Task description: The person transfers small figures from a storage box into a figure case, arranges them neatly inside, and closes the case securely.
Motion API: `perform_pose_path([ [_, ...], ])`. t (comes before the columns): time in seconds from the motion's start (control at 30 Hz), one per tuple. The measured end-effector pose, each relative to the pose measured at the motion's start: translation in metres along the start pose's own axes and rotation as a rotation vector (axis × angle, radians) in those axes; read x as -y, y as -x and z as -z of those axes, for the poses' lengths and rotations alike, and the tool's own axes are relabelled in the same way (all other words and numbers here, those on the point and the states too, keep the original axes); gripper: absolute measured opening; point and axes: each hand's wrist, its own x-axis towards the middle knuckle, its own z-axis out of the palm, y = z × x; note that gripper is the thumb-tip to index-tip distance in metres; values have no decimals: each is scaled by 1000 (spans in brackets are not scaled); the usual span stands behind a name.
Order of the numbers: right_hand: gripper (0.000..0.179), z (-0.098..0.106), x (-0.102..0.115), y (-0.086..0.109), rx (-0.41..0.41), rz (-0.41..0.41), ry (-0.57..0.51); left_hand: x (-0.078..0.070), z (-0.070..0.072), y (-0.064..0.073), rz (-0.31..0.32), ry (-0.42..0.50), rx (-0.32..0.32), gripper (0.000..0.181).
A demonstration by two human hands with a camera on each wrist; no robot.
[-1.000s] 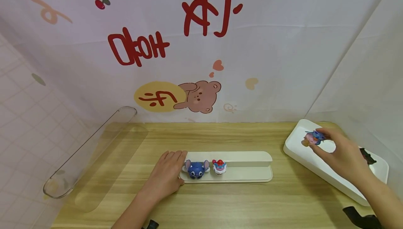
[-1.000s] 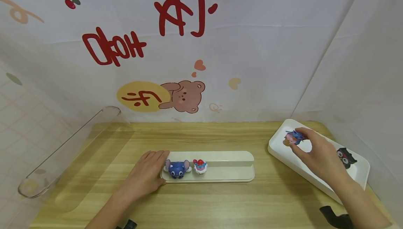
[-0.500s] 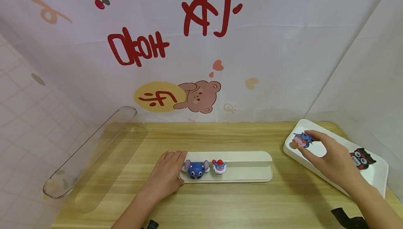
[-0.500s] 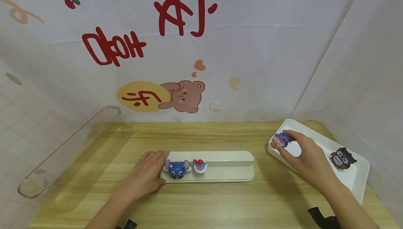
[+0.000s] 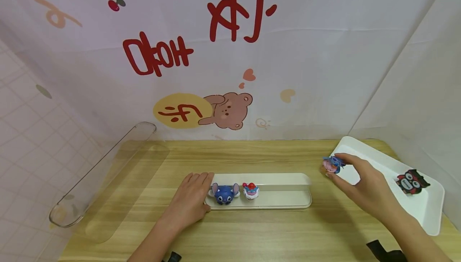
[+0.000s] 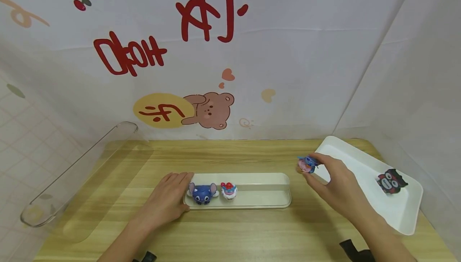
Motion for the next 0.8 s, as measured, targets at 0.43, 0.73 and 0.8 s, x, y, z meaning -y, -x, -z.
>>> perform_pose_path([
  [0.43, 69, -22, 20, -4, -29, 93, -64, 1, -1, 0, -2, -15, 10, 92],
  [0.73, 62, -36, 32, -4, -8, 140, -52, 1, -1, 0, 0, -16, 8, 92],
  [0.8, 60, -39, 34, -3, 3, 148, -60, 1, -1, 0, -2, -17, 7, 92],
])
